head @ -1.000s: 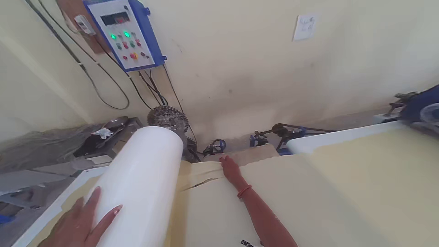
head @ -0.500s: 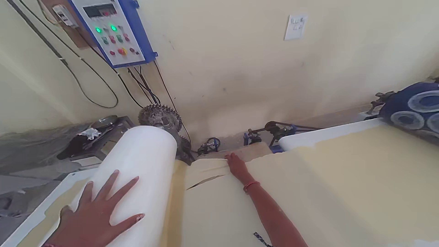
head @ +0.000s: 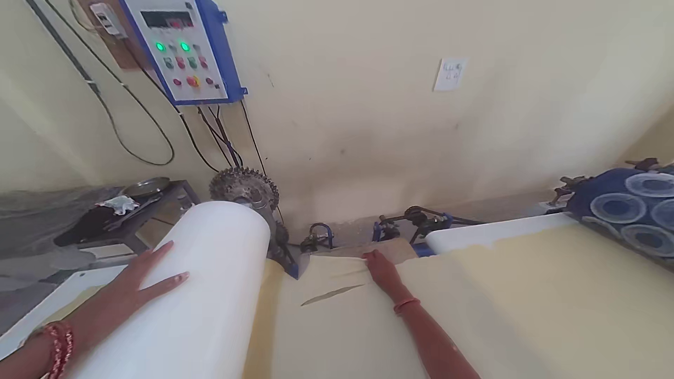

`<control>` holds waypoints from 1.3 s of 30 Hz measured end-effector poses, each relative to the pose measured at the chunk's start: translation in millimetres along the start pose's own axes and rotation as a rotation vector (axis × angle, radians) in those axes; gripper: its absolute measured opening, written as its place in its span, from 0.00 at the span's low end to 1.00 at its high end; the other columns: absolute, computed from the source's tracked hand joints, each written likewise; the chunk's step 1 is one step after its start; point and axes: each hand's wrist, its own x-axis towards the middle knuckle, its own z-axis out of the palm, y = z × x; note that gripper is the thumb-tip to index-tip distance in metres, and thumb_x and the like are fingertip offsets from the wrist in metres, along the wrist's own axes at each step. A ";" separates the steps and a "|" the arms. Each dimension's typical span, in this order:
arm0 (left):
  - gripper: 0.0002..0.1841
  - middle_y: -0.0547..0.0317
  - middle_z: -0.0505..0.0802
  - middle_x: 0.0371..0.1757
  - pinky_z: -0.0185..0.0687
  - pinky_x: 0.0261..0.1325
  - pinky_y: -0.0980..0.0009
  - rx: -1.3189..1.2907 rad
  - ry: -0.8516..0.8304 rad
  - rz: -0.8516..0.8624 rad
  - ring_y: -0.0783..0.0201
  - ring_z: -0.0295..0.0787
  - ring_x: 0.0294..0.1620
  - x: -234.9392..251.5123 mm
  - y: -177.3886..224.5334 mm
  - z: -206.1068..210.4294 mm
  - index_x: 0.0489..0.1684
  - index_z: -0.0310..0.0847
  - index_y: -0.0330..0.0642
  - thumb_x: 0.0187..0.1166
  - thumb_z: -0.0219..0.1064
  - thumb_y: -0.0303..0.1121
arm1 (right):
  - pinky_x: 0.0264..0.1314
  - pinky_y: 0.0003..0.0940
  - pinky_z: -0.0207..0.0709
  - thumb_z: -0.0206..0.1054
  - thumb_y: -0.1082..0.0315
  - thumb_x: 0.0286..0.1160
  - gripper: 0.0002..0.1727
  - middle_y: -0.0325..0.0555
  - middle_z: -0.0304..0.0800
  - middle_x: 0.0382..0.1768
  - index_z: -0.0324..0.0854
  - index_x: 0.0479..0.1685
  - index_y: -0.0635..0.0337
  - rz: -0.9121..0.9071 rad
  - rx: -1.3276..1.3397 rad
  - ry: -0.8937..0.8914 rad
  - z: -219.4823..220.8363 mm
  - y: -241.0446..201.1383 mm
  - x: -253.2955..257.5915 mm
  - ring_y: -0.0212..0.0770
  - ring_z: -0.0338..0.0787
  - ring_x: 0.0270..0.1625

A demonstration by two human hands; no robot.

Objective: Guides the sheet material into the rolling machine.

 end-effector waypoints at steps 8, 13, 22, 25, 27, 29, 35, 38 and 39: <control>0.46 0.35 0.51 0.95 0.44 0.91 0.38 0.029 0.023 -0.113 0.38 0.45 0.95 -25.3 19.6 0.8 0.98 0.37 0.46 0.86 0.55 0.60 | 0.83 0.81 0.47 0.51 0.76 0.85 0.22 0.84 0.63 0.81 0.77 0.73 0.76 0.044 -0.216 -0.009 -53.2 -55.1 2.6 0.83 0.57 0.86; 0.47 0.31 0.57 0.92 0.49 0.89 0.35 0.113 0.035 -0.184 0.35 0.52 0.93 -27.0 32.0 1.7 0.97 0.38 0.42 0.87 0.51 0.64 | 0.90 0.66 0.50 0.55 0.60 0.88 0.36 0.79 0.56 0.86 0.54 0.89 0.75 -0.248 0.286 -0.188 27.0 -242.1 24.5 0.73 0.57 0.90; 0.35 0.29 0.68 0.87 0.58 0.82 0.31 0.245 0.040 -0.190 0.31 0.66 0.86 -31.7 46.3 -3.5 0.95 0.46 0.37 0.96 0.37 0.52 | 0.84 0.57 0.65 0.45 0.57 0.96 0.29 0.72 0.72 0.78 0.69 0.78 0.75 0.674 1.033 -0.342 137.4 -282.7 9.9 0.62 0.72 0.82; 0.33 0.30 0.68 0.88 0.55 0.85 0.33 0.201 0.069 -0.148 0.32 0.64 0.87 -31.3 36.0 -5.5 0.94 0.48 0.36 0.97 0.35 0.48 | 0.81 0.58 0.67 0.55 0.65 0.92 0.25 0.74 0.74 0.76 0.66 0.80 0.75 0.585 1.190 -0.083 105.5 -281.7 33.2 0.63 0.74 0.79; 0.32 0.31 0.69 0.87 0.54 0.86 0.35 0.167 0.080 -0.140 0.33 0.64 0.88 -32.1 30.7 -5.3 0.93 0.50 0.35 0.97 0.34 0.47 | 0.79 0.59 0.69 0.55 0.62 0.91 0.26 0.72 0.77 0.74 0.68 0.79 0.72 0.464 1.200 0.027 83.9 -272.9 42.2 0.62 0.77 0.78; 0.32 0.30 0.69 0.87 0.53 0.86 0.36 0.151 0.069 -0.158 0.32 0.64 0.88 -33.8 31.7 -7.3 0.93 0.50 0.35 0.97 0.34 0.47 | 0.77 0.56 0.71 0.54 0.64 0.92 0.24 0.72 0.79 0.71 0.69 0.77 0.74 0.356 1.115 0.074 59.6 -260.5 44.0 0.61 0.79 0.75; 0.37 0.29 0.65 0.89 0.53 0.87 0.35 0.106 0.039 -0.183 0.34 0.62 0.89 -35.1 32.8 -6.0 0.95 0.45 0.35 0.95 0.38 0.53 | 0.61 0.62 0.82 0.45 0.59 0.94 0.25 0.61 0.87 0.66 0.67 0.84 0.57 0.285 0.306 -0.120 40.1 -216.9 23.8 0.62 0.90 0.63; 0.39 0.30 0.63 0.90 0.53 0.87 0.35 0.105 0.029 -0.189 0.34 0.60 0.90 -39.7 33.5 -4.4 0.96 0.42 0.37 0.93 0.40 0.57 | 0.59 0.61 0.84 0.45 0.66 0.92 0.26 0.60 0.82 0.72 0.63 0.88 0.54 0.283 0.106 -0.178 41.2 -212.4 18.6 0.63 0.91 0.62; 0.40 0.30 0.62 0.90 0.53 0.87 0.35 0.107 0.032 -0.180 0.34 0.59 0.90 -42.3 32.0 -3.0 0.96 0.41 0.37 0.93 0.41 0.58 | 0.59 0.62 0.84 0.46 0.68 0.91 0.27 0.59 0.81 0.73 0.63 0.88 0.52 0.292 0.088 -0.186 40.9 -210.2 19.1 0.63 0.91 0.62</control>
